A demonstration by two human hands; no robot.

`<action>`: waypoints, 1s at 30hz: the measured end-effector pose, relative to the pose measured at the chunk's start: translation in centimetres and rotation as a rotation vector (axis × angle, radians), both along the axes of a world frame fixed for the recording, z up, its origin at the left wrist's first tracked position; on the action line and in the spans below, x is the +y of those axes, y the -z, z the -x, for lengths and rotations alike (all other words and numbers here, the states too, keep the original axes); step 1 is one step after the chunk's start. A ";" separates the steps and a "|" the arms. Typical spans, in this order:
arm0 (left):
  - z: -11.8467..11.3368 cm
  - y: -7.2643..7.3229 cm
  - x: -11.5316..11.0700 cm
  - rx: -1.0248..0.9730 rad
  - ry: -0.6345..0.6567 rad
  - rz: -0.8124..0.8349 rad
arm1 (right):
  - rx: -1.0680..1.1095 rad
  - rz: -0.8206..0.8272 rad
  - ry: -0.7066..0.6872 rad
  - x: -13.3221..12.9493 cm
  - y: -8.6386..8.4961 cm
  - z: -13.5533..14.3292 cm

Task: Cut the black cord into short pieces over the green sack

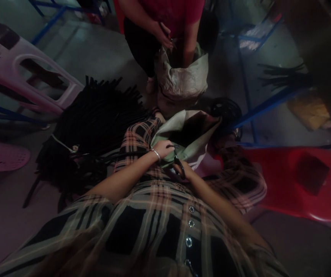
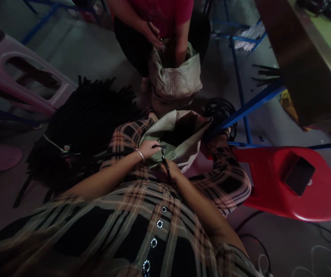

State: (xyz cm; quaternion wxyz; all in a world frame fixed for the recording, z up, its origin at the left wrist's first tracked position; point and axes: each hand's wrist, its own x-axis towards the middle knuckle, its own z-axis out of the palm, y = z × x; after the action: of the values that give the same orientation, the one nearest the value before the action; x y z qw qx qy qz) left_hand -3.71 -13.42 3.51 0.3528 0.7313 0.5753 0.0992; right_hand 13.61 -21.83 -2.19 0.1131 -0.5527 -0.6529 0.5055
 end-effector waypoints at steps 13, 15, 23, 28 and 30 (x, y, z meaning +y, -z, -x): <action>0.2 0.0 -0.1 0.064 0.111 -0.021 | -0.111 -0.069 0.056 0.0 -0.4 0.3; 0.8 -0.4 0.1 0.081 0.168 -0.046 | -0.126 -0.049 0.101 0.1 -0.5 0.4; 3.1 -0.7 -0.1 0.155 0.155 -0.049 | -0.117 0.023 0.207 0.6 -1.9 0.3; 2.6 0.0 -0.2 0.135 0.132 -0.045 | -0.134 0.041 0.223 0.6 -2.4 0.3; 2.6 0.2 -0.1 0.130 0.140 -0.046 | -0.128 0.063 0.243 0.5 -2.6 0.4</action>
State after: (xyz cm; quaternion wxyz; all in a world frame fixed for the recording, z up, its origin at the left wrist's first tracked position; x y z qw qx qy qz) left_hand -6.29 -13.55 3.29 0.3039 0.7823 0.5422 0.0399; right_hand 13.25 -21.31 0.41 0.1142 -0.6619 -0.5708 0.4723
